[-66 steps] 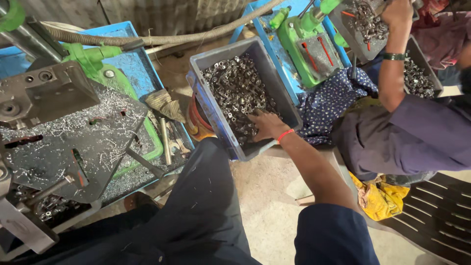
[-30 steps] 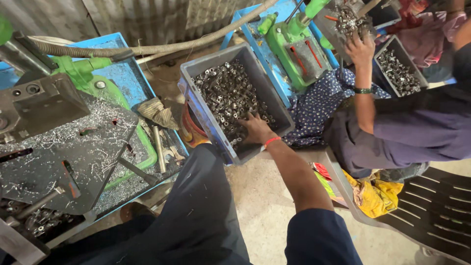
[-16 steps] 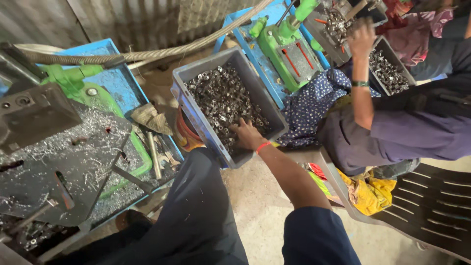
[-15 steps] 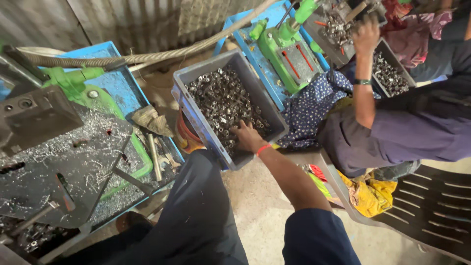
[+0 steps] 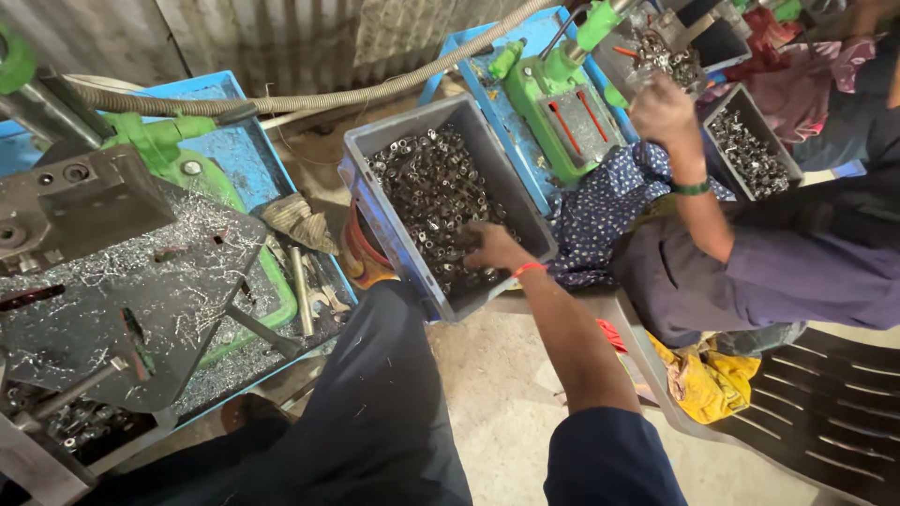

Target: The person repeatedly places small metal parts into a drill press vise, operates the drill to machine each piece, and then removes the finished parts into a bin. The cycle continues with multiple identical parts.

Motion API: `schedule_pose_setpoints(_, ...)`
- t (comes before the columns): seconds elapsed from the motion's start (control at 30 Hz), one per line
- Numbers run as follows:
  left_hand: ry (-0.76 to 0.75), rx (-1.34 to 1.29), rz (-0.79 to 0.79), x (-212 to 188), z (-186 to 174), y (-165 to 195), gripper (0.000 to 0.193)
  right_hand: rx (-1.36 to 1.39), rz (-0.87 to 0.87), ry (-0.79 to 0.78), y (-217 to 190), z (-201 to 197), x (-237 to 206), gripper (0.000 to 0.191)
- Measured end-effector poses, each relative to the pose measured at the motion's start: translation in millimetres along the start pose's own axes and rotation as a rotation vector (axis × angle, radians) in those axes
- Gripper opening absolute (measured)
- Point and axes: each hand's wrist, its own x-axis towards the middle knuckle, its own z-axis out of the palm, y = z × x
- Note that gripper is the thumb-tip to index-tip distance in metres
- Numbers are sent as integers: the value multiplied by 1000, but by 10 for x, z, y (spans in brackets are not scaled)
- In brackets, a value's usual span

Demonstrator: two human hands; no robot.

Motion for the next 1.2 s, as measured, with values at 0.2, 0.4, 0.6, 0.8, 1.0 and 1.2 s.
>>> schedule_pose_setpoints(0.2, 26, -5, -15, 83, -25, 15, 30, 840, 305, 62, 114, -476, -255, 42)
schedule_pose_setpoints(0.4, 77, -68, -25, -42, -476, -270, 30, 477, -155, 47, -409, -774, -512, 50)
schedule_pose_setpoints(0.6, 227, -324, 14, -140, -614, -212, 38, 1168, 103, -93, -1921, -801, -423, 48)
schedule_pose_setpoints(0.8, 232, -383, 34, -101, -713, -152, 37, 981, -251, -335, -3785, -314, -356, 51)
schedule_pose_setpoints(1.0, 178, -357, -40, -126, -620, -245, 43, -77, -879, 249, -4886, 430, -159, 47)
schedule_pose_setpoints(1.2, 180, -141, -4, -2, -411, -228, 42, -335, -818, 551, -4730, 629, -400, 61)
